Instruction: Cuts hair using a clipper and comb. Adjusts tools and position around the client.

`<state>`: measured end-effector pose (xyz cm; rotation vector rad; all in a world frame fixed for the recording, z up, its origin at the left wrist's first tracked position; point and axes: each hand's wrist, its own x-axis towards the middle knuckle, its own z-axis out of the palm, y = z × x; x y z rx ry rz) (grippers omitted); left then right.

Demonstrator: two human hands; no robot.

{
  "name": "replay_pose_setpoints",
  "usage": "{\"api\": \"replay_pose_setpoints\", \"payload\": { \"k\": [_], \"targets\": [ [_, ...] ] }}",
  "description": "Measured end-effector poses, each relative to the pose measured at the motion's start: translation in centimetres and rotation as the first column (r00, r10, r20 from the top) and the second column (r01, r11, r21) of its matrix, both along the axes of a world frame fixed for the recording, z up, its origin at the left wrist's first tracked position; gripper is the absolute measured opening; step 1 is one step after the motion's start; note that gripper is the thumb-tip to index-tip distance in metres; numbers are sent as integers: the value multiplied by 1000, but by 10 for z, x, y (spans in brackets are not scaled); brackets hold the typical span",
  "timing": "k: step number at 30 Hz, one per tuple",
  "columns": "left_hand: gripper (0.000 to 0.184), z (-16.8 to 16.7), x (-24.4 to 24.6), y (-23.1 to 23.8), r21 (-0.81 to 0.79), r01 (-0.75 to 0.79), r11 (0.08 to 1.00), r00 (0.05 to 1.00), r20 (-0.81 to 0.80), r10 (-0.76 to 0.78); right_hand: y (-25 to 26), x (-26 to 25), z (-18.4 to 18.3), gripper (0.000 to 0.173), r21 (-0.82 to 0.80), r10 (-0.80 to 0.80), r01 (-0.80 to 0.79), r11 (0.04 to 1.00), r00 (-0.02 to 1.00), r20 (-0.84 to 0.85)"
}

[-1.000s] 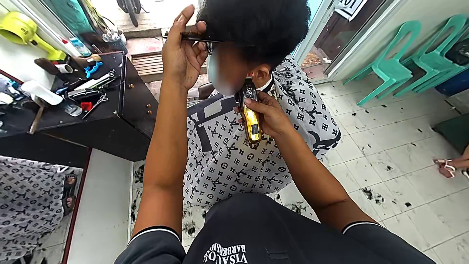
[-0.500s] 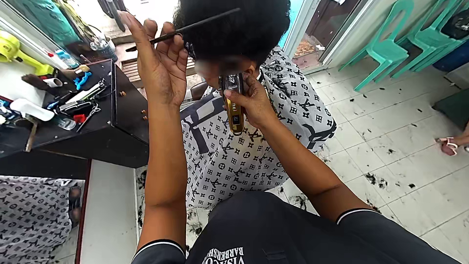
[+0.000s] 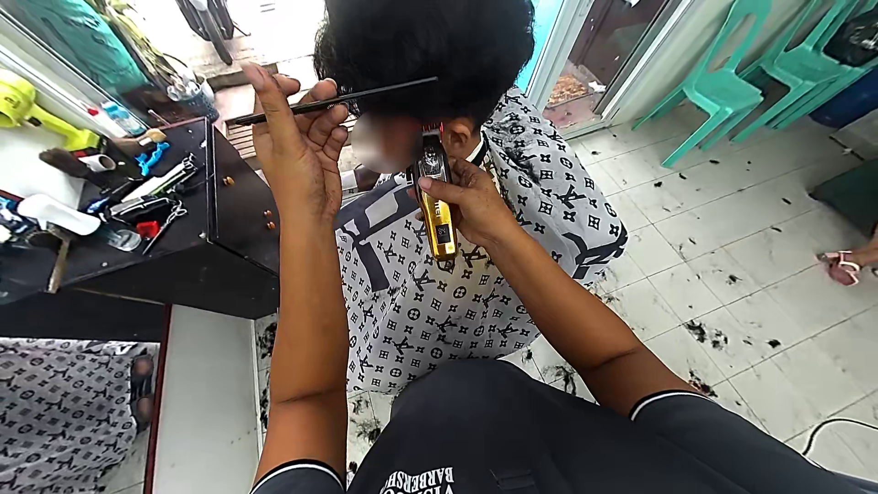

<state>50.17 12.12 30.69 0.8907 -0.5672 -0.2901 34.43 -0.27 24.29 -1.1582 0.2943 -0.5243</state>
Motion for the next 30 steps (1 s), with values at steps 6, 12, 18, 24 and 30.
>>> {"api": "replay_pose_setpoints", "payload": {
  "k": [6,12,18,24,30],
  "targets": [
    [36,1,-3,-3,-6,29,1000,1000,8,-29,-4,5,-3,59,-231,-66,77,970,996,55],
    [33,2,-1,-4,36,-1,999,1000,13,0,-3,3,-2,50,-83,-28,34,996,997,72],
    [37,3,1,-2,26,16,1000,998,53,-17,-2,2,-5,44,-7,2,-2,1000,1000,20],
    [37,-18,17,5,167,48,985,991,113,-67,-5,7,-3,69,-340,-151,169,925,985,79],
    [44,-48,46,4,133,67,989,997,32,-72,-1,-2,4,48,-62,-2,3,998,1000,16]
  ]
}}
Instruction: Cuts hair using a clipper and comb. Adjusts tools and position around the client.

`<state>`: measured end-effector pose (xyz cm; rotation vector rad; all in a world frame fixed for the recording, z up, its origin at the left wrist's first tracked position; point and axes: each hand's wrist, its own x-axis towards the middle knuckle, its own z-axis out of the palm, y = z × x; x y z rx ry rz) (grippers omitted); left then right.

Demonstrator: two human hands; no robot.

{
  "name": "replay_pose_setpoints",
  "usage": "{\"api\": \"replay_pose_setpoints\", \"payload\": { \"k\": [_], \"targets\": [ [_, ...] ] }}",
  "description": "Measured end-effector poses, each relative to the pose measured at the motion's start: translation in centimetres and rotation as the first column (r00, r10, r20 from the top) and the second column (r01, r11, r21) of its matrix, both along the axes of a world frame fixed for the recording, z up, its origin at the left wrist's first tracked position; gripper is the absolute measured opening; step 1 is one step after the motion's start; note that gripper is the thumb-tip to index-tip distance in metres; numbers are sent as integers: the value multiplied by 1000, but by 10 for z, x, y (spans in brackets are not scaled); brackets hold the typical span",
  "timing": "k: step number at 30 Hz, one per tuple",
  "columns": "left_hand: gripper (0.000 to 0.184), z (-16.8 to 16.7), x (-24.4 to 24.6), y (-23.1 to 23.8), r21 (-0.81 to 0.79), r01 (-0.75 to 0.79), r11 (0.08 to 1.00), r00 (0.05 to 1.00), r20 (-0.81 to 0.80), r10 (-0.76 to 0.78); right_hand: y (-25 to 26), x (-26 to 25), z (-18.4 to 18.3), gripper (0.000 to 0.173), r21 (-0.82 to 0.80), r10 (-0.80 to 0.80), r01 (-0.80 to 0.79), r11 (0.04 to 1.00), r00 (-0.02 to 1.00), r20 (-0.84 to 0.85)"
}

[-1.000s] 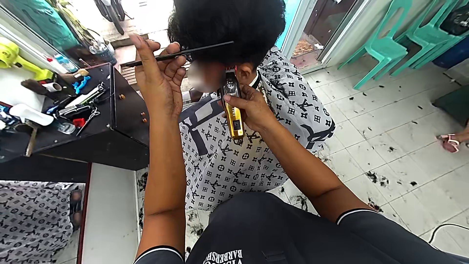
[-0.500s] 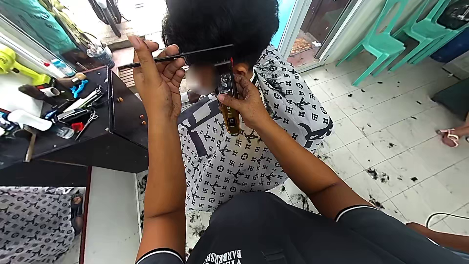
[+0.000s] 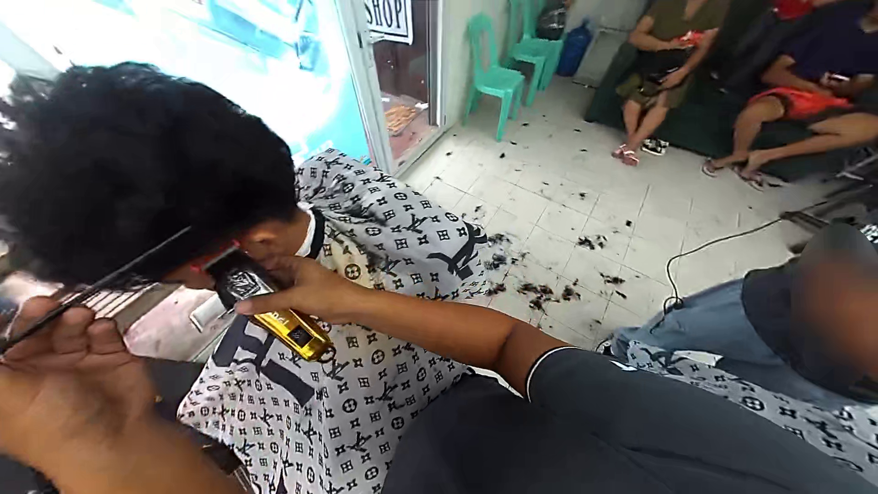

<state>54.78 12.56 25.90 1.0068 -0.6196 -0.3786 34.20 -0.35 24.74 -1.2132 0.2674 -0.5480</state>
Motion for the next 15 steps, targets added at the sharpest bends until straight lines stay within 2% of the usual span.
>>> {"api": "replay_pose_setpoints", "payload": {
  "k": [3,4,5,8,9,13,15],
  "targets": [
    [38,8,-10,-3,-8,-21,1000,1000,15,21,-5,4,2,64,-246,-99,116,962,992,81],
    [37,9,-11,-4,-30,-24,999,999,27,25,-5,4,1,65,-261,-108,125,957,991,82],
    [38,14,-15,-4,-39,-37,999,998,44,39,-5,2,0,64,-222,-94,105,969,994,60],
    [39,41,-45,-8,-14,-101,995,991,81,102,-5,1,-9,52,37,18,-17,999,1000,-17],
    [38,47,-52,-10,-10,-107,994,990,90,108,-6,2,-9,51,56,36,-36,998,999,-4],
    [42,51,-56,-14,-22,-86,996,995,47,87,-10,5,-4,65,-201,-47,66,977,994,97],
    [41,50,-56,-13,-87,-64,994,998,18,66,-10,4,-9,63,-143,-31,44,989,995,91]
  ]
}}
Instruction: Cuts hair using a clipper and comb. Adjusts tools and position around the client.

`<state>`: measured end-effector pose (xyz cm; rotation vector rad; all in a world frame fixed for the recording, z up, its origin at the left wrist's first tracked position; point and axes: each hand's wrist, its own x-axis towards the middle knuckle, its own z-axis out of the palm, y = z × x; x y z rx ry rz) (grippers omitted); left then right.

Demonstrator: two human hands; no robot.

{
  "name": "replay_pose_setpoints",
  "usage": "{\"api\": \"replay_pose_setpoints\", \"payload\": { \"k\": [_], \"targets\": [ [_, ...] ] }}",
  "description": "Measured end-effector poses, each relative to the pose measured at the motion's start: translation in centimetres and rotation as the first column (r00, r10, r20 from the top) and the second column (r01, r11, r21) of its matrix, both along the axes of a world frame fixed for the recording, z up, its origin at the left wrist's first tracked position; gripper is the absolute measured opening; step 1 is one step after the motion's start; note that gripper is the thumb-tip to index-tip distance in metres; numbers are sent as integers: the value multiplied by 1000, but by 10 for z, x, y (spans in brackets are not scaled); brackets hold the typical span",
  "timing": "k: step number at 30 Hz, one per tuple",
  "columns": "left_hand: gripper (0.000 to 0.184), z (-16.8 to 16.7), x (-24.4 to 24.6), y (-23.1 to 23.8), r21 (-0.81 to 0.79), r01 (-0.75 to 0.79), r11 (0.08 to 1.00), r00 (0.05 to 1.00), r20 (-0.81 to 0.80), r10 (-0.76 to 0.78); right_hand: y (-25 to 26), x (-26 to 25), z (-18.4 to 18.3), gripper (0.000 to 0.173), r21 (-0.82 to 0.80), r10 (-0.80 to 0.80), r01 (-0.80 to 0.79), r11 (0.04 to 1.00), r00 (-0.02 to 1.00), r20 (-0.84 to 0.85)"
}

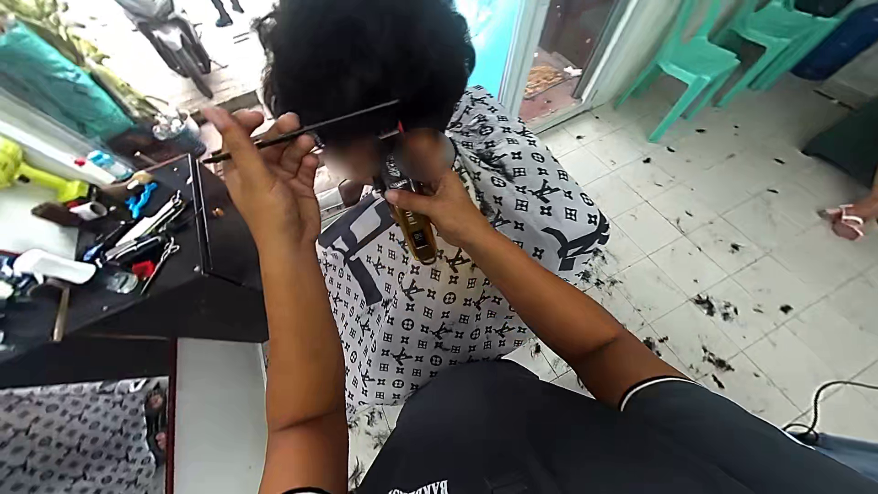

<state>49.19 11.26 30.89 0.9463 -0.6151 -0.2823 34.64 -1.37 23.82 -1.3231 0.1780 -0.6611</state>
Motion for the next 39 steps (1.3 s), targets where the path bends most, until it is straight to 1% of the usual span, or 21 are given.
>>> {"api": "replay_pose_setpoints", "payload": {
  "k": [2,4,5,8,9,10,13,14,15,18,19,21,23,25,26,29,30,31,34,35,39],
  "targets": [
    [41,0,1,2,-36,15,999,1000,-4,-15,2,-3,-4,50,176,62,-54,983,997,-44],
    [38,0,2,4,-32,14,999,1000,-6,-14,1,-5,-4,45,235,91,-77,969,995,-50],
    [36,0,2,4,-16,0,1000,1000,-4,0,0,-4,-3,49,178,73,-67,982,997,-28],
    [34,1,0,2,16,-8,1000,1000,-10,9,-5,1,3,68,-143,-34,37,989,999,20],
    [34,2,-1,2,9,-2,1000,1000,-12,2,-5,0,4,69,-171,-44,47,984,999,18],
    [35,2,-1,2,-3,6,1000,1000,-11,-6,-4,-1,3,66,-140,-35,35,990,999,-1],
    [37,2,1,5,-33,1,999,1000,-12,-1,1,-5,1,52,131,54,-40,991,993,-107],
    [37,2,2,5,-27,-6,1000,1000,-10,5,1,-5,1,49,166,64,-43,985,991,-120],
    [36,2,2,5,-17,-17,1000,1000,-10,16,1,-3,0,51,139,50,-35,990,993,-106],
    [35,2,1,3,8,-21,1000,1000,-17,21,-2,4,2,65,-115,-48,47,992,999,-7],
    [35,2,0,2,8,-13,1000,1000,-17,13,-2,4,2,68,-146,-57,56,988,998,-1],
    [36,3,0,3,-6,-2,1000,1000,-13,2,1,2,0,65,-32,-16,15,999,999,-42],
    [37,3,3,5,-28,-2,1000,1000,-8,2,5,-1,-3,49,181,64,-49,982,995,-82],
    [37,3,5,6,-16,-21,1000,1000,-5,21,5,-2,-3,43,248,93,-71,966,993,-77],
    [36,3,5,5,-5,-31,1000,999,-10,31,5,0,0,46,205,69,-56,977,996,-58],
    [35,5,1,3,9,-32,999,999,-25,32,4,4,5,66,-94,-56,54,994,998,-16],
    [35,5,0,2,3,-23,1000,999,-24,23,4,3,4,68,-127,-69,67,990,997,-15],
    [36,6,0,3,-7,-11,1000,1000,-22,11,4,2,2,65,-84,-52,51,995,998,-20],
    [37,5,4,5,-31,-10,999,1000,-22,9,6,-1,-3,45,221,56,-40,974,996,-66],
    [37,4,5,5,-25,-19,999,999,-26,19,6,-1,-2,44,239,61,-43,970,996,-70],
    [35,2,2,2,8,-27,1000,999,-32,27,5,4,1,64,-26,-60,59,998,998,-18]
  ]
}}
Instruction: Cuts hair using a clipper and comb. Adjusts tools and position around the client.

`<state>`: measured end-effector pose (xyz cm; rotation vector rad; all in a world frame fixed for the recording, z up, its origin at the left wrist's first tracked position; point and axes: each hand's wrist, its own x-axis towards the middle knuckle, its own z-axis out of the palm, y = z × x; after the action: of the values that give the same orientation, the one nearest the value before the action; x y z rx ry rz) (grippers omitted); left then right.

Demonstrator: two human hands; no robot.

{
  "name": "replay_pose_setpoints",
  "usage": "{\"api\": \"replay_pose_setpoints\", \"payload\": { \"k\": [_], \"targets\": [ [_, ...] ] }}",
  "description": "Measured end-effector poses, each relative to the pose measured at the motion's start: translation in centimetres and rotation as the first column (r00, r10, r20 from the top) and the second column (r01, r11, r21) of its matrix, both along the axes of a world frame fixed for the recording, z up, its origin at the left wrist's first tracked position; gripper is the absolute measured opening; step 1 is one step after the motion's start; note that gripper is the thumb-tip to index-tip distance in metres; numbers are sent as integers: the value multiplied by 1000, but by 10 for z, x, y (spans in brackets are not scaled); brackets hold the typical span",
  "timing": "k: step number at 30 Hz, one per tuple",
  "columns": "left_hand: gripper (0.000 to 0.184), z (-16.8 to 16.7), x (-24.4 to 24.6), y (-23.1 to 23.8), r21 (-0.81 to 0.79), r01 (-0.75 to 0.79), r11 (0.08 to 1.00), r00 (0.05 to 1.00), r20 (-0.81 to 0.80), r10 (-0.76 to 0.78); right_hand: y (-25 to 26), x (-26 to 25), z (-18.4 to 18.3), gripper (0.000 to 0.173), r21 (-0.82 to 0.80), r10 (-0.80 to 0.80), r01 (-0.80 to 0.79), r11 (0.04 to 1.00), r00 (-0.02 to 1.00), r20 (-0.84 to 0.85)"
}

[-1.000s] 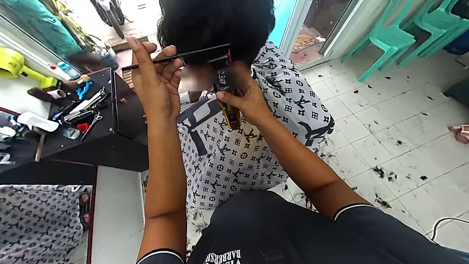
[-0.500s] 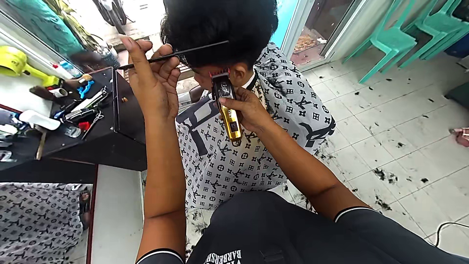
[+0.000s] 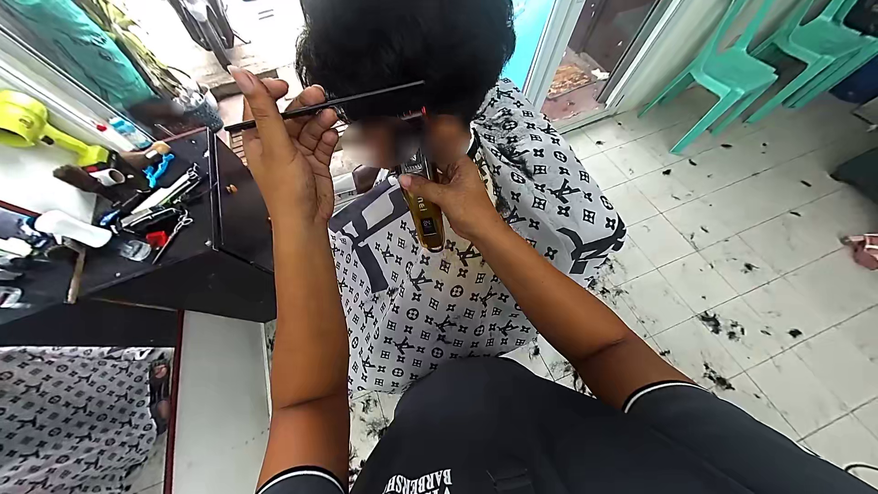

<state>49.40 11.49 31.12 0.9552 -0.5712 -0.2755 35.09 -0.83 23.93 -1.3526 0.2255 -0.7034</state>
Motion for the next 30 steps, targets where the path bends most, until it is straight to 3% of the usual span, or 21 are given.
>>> {"api": "replay_pose_setpoints", "payload": {
  "k": [1,5,7,10,12,15,16,20,21,24,26,30],
  "targets": [
    [36,0,0,0,-8,8,1000,1000,4,-8,1,0,0,64,13,5,-5,1000,1000,1],
    [38,1,2,2,-14,11,1000,1000,28,-11,8,-3,1,40,350,135,-122,929,991,-12],
    [38,0,2,2,7,5,1000,1000,30,-5,7,0,2,47,257,99,-102,961,995,26],
    [38,0,1,2,0,12,1000,1000,17,-12,0,4,0,69,-64,5,-2,998,999,54],
    [39,1,2,3,-23,23,999,1000,16,-23,0,1,-2,63,-12,29,-28,1000,1000,13],
    [38,2,4,5,-31,20,999,1000,18,-20,0,-3,-4,47,242,130,-122,963,991,-17],
    [37,2,4,4,-21,11,1000,1000,18,-11,-1,-3,-3,48,221,121,-118,968,993,0],
    [35,1,-1,1,24,8,1000,999,40,-9,-8,1,3,70,-126,17,-8,992,998,68],
    [35,3,-2,1,26,8,1000,999,46,-9,-8,0,2,69,-114,25,-18,993,998,58],
    [40,7,-4,3,-19,41,999,998,49,-40,-4,-8,-4,48,200,147,-146,969,989,9],
    [41,9,-5,2,-42,44,998,998,46,-42,-6,-11,-5,41,302,188,-187,935,982,25],
    [34,11,-9,-3,52,17,998,998,56,-20,-16,-7,-1,59,69,126,-137,988,981,146]
  ]
}}
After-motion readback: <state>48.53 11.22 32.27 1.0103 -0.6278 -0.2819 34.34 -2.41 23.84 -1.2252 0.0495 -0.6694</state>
